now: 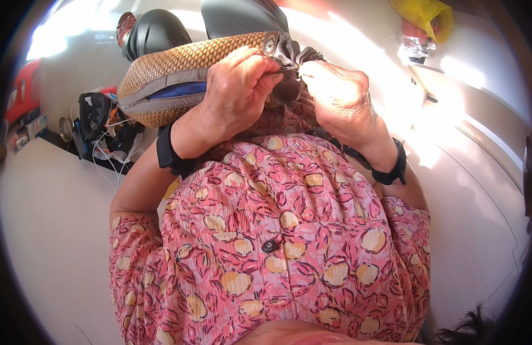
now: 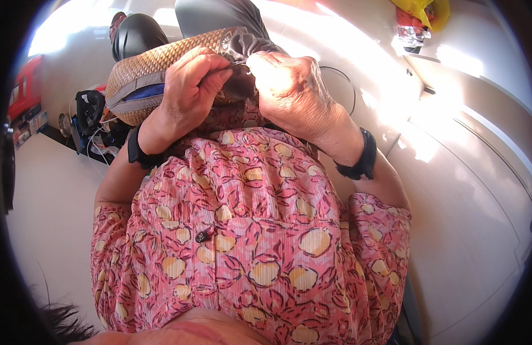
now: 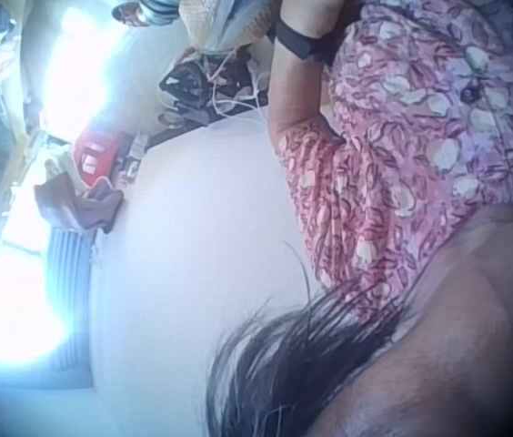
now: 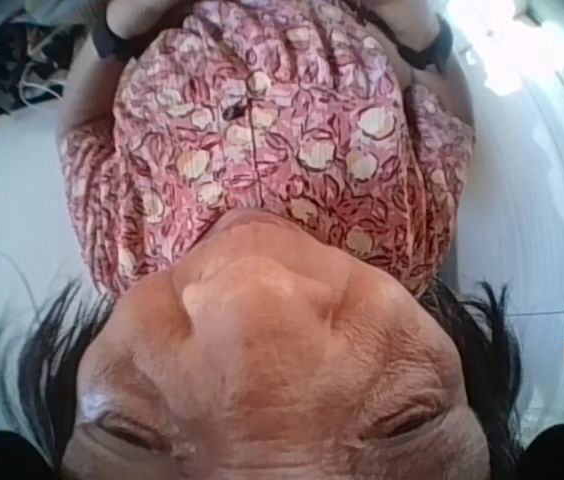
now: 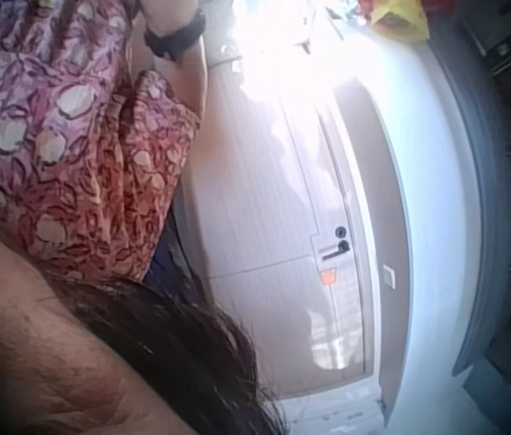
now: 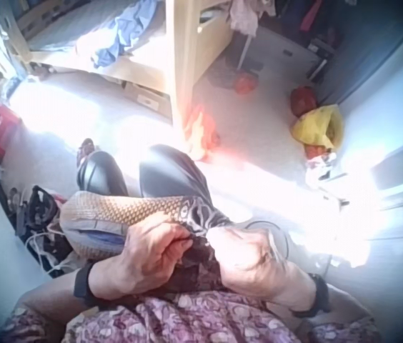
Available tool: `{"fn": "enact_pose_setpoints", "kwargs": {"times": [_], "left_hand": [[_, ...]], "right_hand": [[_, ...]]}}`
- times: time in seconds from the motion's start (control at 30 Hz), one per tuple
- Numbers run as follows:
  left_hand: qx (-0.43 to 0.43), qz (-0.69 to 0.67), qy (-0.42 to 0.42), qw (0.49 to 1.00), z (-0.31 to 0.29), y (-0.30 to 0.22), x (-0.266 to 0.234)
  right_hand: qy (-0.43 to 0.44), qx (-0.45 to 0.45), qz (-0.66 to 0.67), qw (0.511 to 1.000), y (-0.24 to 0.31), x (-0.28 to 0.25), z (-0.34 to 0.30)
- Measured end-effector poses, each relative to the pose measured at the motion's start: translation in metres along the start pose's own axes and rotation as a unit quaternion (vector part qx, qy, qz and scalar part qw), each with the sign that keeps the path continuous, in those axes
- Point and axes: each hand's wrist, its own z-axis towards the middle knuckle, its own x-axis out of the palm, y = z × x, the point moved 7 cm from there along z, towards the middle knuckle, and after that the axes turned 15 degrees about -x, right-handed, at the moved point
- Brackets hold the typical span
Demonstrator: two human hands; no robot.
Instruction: The person sews the inner lining and zipper of a woven bag by hand using a needle and thread while sitting on the floor.
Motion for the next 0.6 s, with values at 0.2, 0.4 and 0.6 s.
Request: {"fn": "enact_pose_setpoints", "kwargs": {"times": [0.2,0.4,0.6], "left_hand": [[-0.01,-0.003,0.002,1.0,0.0,0.003,0.001],[-0.012,0.001,0.004,1.0,-0.001,0.004,0.002],[-0.011,0.002,0.012,1.0,0.0,0.005,0.002]], "right_hand": [[-0.001,-0.02,-0.008,1.0,-0.001,0.0,-0.002],[-0.021,0.108,0.127,0.986,-0.019,-0.003,-0.003],[0.066,0.174,0.168,0.968,-0.034,0.001,-0.007]]}}
